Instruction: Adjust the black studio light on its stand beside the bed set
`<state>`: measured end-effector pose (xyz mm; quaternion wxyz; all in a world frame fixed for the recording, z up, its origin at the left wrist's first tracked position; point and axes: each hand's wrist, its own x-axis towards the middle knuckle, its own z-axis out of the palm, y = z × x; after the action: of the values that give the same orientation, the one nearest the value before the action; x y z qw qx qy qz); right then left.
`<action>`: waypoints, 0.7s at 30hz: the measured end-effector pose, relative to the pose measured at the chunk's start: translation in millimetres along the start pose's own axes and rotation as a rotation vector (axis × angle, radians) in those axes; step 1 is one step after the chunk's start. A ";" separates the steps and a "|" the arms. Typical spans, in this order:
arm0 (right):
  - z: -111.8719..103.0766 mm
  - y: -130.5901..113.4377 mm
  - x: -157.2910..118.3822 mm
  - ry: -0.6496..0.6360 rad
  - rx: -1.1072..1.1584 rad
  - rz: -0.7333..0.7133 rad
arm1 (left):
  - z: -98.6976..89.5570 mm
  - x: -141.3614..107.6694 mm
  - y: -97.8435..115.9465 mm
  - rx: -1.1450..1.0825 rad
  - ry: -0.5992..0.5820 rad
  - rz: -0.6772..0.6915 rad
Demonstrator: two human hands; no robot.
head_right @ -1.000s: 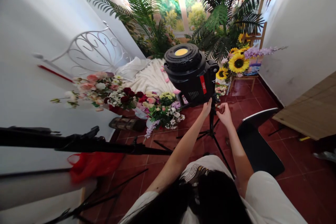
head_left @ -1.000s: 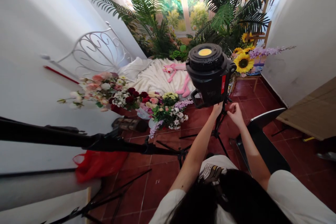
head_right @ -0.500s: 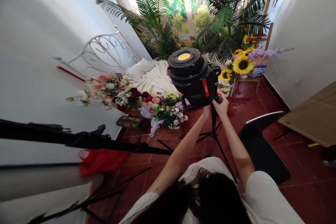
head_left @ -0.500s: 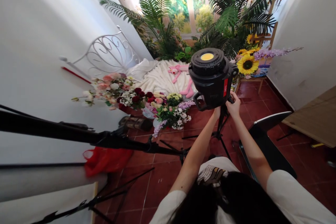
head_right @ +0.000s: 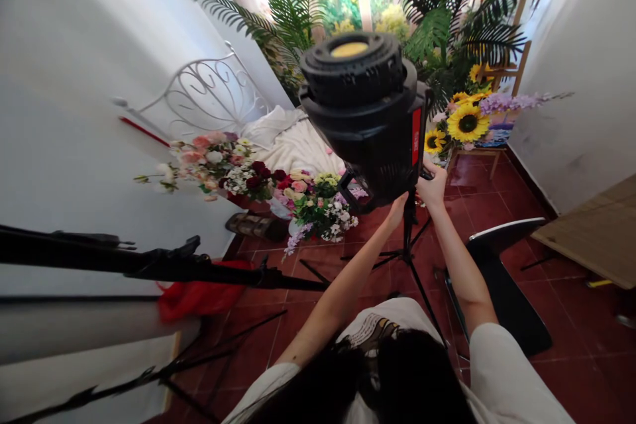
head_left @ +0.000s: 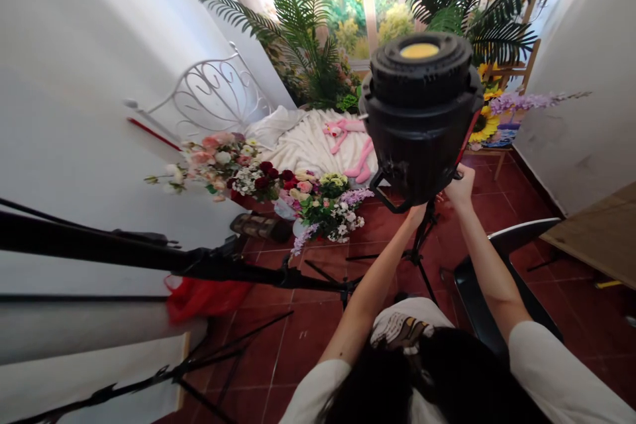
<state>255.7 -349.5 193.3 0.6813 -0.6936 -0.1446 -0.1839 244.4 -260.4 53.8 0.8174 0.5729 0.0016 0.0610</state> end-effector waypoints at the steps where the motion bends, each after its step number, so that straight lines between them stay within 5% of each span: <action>1: 1.2 -4.9 2.2 0.012 -0.006 -0.023 | -0.6 -1.1 -0.2 0.024 -0.034 0.027; 9: 0.9 -7.4 11.8 -0.027 -0.048 -0.121 | 0.6 -4.5 -6.1 0.252 0.002 0.163; 14: -21.7 9.0 0.4 -0.128 -0.076 -0.114 | 4.3 -7.4 -7.2 0.315 0.076 0.166; 17: -50.8 29.9 -25.5 -0.233 -0.182 -0.044 | 4.0 -8.0 -7.5 0.334 0.097 0.165; 21: -83.8 61.9 -70.0 -0.561 -0.498 0.097 | 3.5 -8.2 -7.8 0.332 0.057 0.191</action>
<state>216.4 -431.5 106.8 0.4336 -0.8674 -0.2437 0.0161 237.3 -267.1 47.2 0.7018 0.6954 -0.0194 0.1533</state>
